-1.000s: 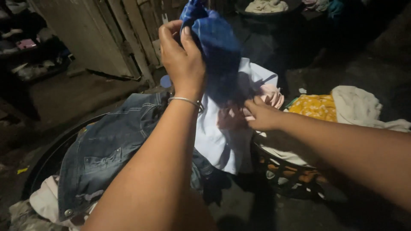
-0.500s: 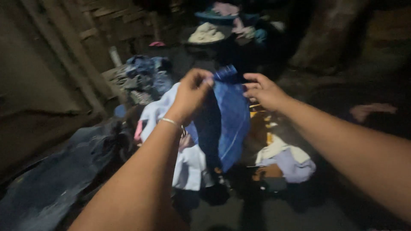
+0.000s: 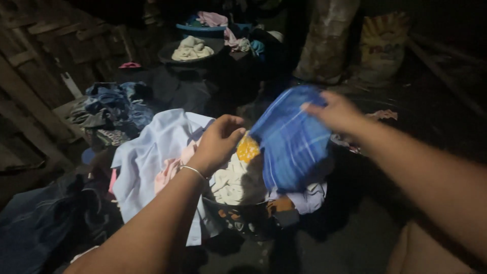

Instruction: The person sorts a pile of mixed clothing items by hand, picking up each piece, briefly unfolding or inspecting it, and placing it into a black plastic basket. The items include shirts, shorts, and patterned garments in various colors.

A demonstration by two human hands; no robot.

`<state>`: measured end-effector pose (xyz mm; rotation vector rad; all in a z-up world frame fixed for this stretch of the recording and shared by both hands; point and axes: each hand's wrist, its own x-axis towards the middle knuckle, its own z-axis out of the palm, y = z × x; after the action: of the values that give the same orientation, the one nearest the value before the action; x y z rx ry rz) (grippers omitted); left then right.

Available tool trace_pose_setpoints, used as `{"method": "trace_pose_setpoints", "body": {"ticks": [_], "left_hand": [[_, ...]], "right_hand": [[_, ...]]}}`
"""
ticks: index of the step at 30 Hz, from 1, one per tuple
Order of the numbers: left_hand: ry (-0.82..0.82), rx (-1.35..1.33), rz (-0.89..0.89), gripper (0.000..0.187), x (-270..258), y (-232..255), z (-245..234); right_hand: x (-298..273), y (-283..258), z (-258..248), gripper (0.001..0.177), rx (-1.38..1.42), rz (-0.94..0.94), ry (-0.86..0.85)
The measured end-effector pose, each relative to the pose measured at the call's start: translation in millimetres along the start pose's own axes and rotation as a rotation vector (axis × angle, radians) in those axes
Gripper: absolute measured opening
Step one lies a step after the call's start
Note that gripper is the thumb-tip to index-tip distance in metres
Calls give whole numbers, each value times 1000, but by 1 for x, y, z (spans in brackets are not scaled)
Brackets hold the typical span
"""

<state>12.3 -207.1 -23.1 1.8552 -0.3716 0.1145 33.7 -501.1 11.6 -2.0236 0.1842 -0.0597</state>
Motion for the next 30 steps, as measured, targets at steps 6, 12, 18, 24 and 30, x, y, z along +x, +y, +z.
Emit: {"method": "trace_pose_setpoints", "body": {"ticks": [6,12,18,24,30], "left_hand": [[-31,24,78,30,20,-23,14],[-94,214,-36,36,26,-24,34],[-114,212,-76,37,31,-22,49],[-111,146,-122,36,35,-24,58],[-117,166,-173,37,35,-19,60]], "right_hand": [[46,33,-68,42,463,80,236],[75,85,-109,44,474,217,289],[112,130,-142,42,433,343,371],[197,162,-217,48,421,194,423],[188,209,-223,42,349,390,381]]}}
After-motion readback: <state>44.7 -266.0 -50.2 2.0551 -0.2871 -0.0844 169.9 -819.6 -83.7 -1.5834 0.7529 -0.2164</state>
